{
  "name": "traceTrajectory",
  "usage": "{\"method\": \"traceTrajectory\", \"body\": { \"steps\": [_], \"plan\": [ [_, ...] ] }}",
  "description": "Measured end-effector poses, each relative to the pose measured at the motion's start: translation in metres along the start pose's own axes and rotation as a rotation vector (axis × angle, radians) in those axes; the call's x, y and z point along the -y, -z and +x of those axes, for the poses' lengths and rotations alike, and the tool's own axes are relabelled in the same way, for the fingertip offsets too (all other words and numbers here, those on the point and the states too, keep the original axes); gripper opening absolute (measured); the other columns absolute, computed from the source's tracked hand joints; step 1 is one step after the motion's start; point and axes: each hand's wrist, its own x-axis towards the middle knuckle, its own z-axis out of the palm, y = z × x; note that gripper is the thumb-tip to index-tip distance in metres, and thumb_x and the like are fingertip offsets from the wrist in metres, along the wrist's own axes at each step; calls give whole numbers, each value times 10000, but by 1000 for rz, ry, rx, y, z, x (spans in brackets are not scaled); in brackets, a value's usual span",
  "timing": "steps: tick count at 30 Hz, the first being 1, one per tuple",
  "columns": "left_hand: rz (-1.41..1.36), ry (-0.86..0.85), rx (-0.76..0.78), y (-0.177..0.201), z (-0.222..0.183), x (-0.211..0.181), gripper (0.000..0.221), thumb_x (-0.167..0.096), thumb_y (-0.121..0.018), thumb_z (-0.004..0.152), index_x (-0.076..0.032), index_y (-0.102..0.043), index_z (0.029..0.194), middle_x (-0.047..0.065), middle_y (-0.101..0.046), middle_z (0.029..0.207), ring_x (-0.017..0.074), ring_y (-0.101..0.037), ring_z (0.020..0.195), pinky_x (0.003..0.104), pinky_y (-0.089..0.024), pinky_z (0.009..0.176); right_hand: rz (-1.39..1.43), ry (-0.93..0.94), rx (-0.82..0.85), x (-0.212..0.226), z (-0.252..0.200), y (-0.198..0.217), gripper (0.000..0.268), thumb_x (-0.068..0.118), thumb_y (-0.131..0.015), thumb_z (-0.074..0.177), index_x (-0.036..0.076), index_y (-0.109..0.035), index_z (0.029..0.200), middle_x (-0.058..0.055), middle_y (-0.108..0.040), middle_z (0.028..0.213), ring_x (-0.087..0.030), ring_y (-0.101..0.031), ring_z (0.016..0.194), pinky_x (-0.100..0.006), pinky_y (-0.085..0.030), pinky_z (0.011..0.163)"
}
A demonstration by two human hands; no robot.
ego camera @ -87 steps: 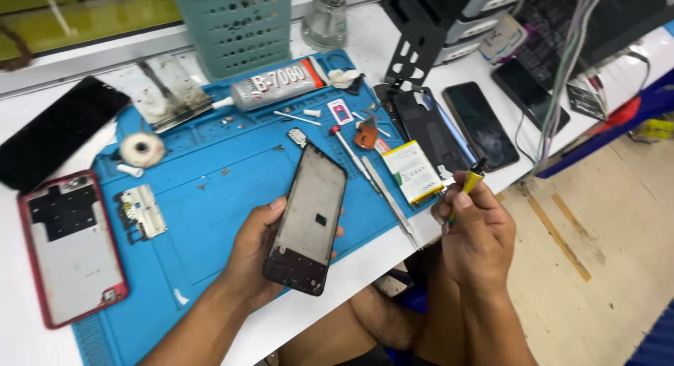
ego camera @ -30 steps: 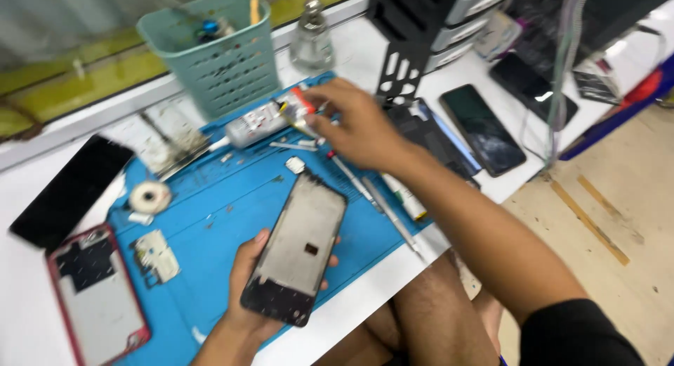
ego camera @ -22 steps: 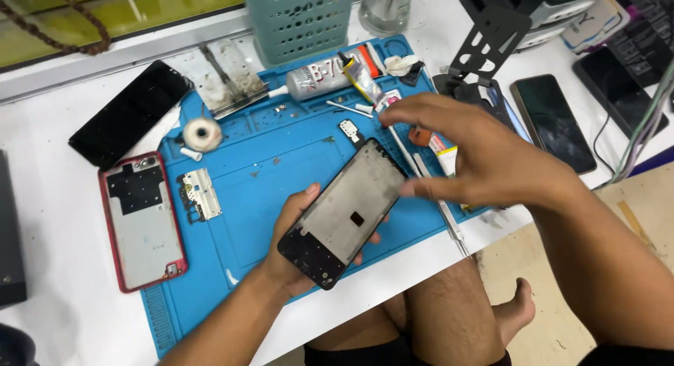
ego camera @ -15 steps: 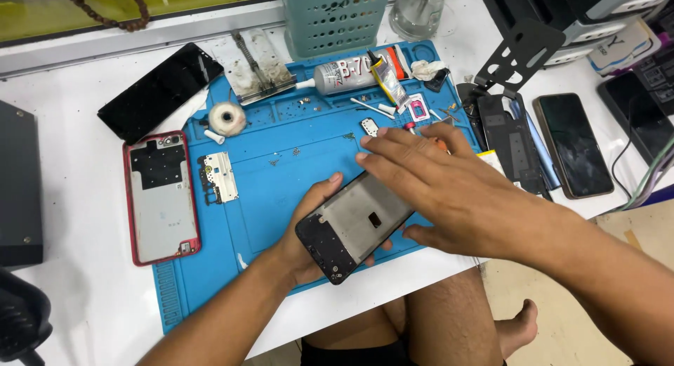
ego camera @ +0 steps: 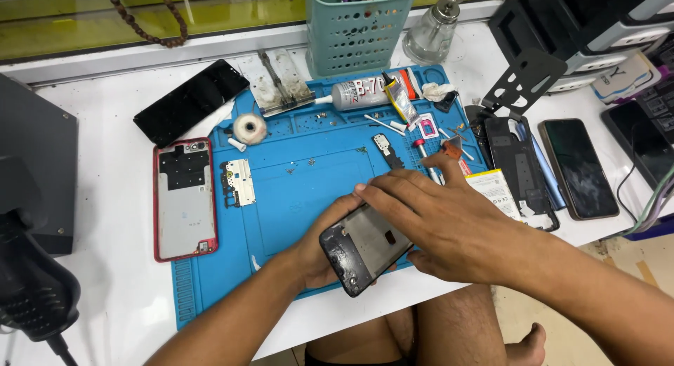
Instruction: Apply adhesive to the phone frame and attach a new screen
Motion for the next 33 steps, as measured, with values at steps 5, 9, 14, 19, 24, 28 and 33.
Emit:
{"method": "traceTrajectory", "body": {
  "steps": [5,9,14,19,24,28,33],
  "plan": [
    [27,-20,69,3,0,3,819,-709,-364,961,-9,-620,1301,232,-685,1121,336,-695,878,376,-570,627,32,3,14,1,2,-5,1249,387,-924,486,44,-344,1538,-130,-540,1403,-277,-551,1249,-559,-343,958],
    [19,-6,71,5,3,5,827,-719,-379,949,-31,-607,1349,247,-686,1175,357,-697,927,394,-585,698,57,-4,-17,2,-2,-6,1233,390,-916,529,27,-328,1550,-149,-557,1381,-296,-563,1241,-558,-368,960],
    [42,-28,17,-9,2,2,839,-711,-394,895,-53,-579,1383,237,-667,1192,349,-664,998,457,-566,877,99,3,-28,5,-4,-3,1118,345,-846,614,9,-325,1544,-164,-580,1325,-317,-566,1207,-558,-370,937],
    [76,-120,106,-2,4,6,845,-756,-343,907,-150,-489,1477,249,-653,1171,385,-682,918,476,-591,790,178,-8,-6,6,-11,-6,1095,308,-801,649,12,-279,1565,-146,-601,1269,-332,-567,1115,-571,-350,931],
    [12,-102,4,1,9,10,704,-729,-383,936,-146,-541,1299,201,-649,1211,408,-669,1035,578,-584,818,235,-94,-35,7,-18,-8,1017,375,-809,690,31,-343,1526,-134,-595,1426,-316,-587,1226,-574,-330,1020],
    [71,-417,-18,25,38,33,206,-301,-504,1067,-186,-675,1069,51,-680,993,233,-650,889,386,-534,721,306,-128,-75,2,-19,-3,1057,376,-866,659,32,-351,1515,-179,-569,1489,-357,-608,1230,-559,-347,996],
    [534,-883,17,9,19,32,818,-44,-706,808,-88,-366,1551,46,-592,1244,124,-572,1105,289,-519,890,540,-563,44,-3,-15,4,1285,301,-963,535,168,-283,1617,-81,-596,1415,-360,-492,1257,-471,-355,1063]
  ]
}}
